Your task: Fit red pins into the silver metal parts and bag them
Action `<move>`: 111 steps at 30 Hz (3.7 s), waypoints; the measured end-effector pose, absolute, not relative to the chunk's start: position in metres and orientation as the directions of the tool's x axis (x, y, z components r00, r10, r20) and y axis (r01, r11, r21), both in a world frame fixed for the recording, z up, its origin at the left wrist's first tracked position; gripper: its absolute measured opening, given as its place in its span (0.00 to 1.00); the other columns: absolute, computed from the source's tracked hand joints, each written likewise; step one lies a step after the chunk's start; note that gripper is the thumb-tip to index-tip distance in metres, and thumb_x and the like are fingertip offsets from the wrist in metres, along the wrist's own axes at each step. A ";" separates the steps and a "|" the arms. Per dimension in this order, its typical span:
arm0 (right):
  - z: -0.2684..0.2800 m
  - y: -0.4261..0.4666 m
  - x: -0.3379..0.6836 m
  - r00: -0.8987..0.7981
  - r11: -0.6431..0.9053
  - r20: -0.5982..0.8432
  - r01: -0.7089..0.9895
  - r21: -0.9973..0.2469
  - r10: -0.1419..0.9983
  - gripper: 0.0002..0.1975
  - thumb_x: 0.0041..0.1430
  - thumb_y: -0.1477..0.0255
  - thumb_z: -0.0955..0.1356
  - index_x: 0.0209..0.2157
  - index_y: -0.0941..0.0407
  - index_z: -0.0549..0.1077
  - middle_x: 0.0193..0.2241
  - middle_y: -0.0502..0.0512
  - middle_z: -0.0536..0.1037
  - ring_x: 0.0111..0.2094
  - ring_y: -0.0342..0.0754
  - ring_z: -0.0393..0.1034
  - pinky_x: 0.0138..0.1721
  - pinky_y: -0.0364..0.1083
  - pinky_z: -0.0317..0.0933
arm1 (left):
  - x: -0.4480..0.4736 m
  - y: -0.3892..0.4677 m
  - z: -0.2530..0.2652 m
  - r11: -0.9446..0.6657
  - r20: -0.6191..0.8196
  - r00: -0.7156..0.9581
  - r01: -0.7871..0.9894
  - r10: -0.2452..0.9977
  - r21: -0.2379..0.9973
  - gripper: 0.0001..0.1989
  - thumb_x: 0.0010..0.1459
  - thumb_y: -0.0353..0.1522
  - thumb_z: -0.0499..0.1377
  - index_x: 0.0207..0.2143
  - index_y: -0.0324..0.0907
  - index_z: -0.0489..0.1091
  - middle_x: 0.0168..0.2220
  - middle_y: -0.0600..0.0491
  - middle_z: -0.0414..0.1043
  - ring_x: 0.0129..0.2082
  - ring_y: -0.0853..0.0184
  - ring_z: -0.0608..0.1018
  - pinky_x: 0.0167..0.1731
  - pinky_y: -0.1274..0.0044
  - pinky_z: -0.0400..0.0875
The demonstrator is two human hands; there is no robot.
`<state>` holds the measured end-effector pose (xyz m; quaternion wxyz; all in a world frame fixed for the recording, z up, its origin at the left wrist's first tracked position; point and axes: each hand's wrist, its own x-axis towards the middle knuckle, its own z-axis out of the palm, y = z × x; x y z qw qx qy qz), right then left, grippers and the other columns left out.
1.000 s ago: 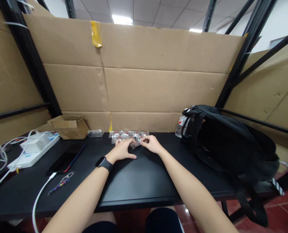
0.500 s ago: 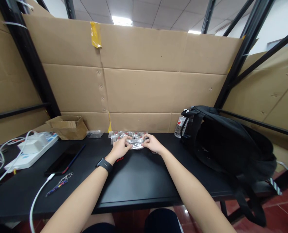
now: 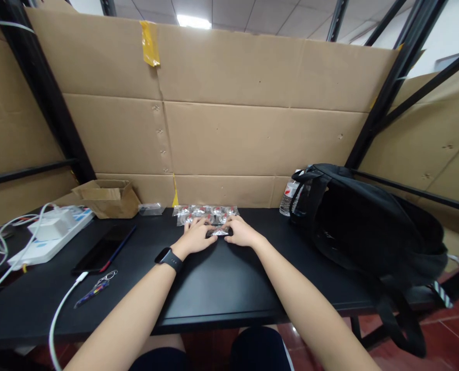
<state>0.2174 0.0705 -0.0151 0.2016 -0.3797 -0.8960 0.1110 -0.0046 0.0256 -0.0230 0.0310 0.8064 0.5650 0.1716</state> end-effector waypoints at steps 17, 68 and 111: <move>-0.011 0.075 0.214 -0.488 0.541 0.302 0.484 -0.688 0.819 0.12 0.63 0.67 0.67 0.47 0.55 0.74 0.27 0.49 0.79 0.28 0.45 0.73 0.34 0.42 0.62 | -0.009 0.030 -0.005 -0.191 0.269 0.059 0.848 0.961 0.494 0.08 0.63 0.38 0.59 0.38 0.47 0.77 0.39 0.53 0.83 0.44 0.57 0.81 0.51 0.65 0.62; 0.002 0.088 0.256 -0.490 0.532 0.209 0.752 -0.389 0.846 0.13 0.53 0.70 0.74 0.42 0.54 0.81 0.42 0.59 0.78 0.44 0.54 0.73 0.48 0.48 0.64 | -0.017 0.028 0.010 -0.276 0.502 0.187 0.955 0.845 0.110 0.16 0.65 0.36 0.57 0.55 0.52 0.69 0.52 0.48 0.76 0.59 0.52 0.65 0.58 0.59 0.49; 0.017 0.046 0.204 -0.406 0.640 0.521 0.250 -0.726 0.750 0.21 0.47 0.70 0.74 0.45 0.54 0.74 0.44 0.55 0.81 0.40 0.49 0.77 0.40 0.44 0.67 | -0.032 0.016 0.023 -0.462 0.526 0.169 0.734 0.834 0.497 0.09 0.66 0.38 0.55 0.42 0.46 0.74 0.45 0.52 0.79 0.47 0.60 0.78 0.51 0.70 0.68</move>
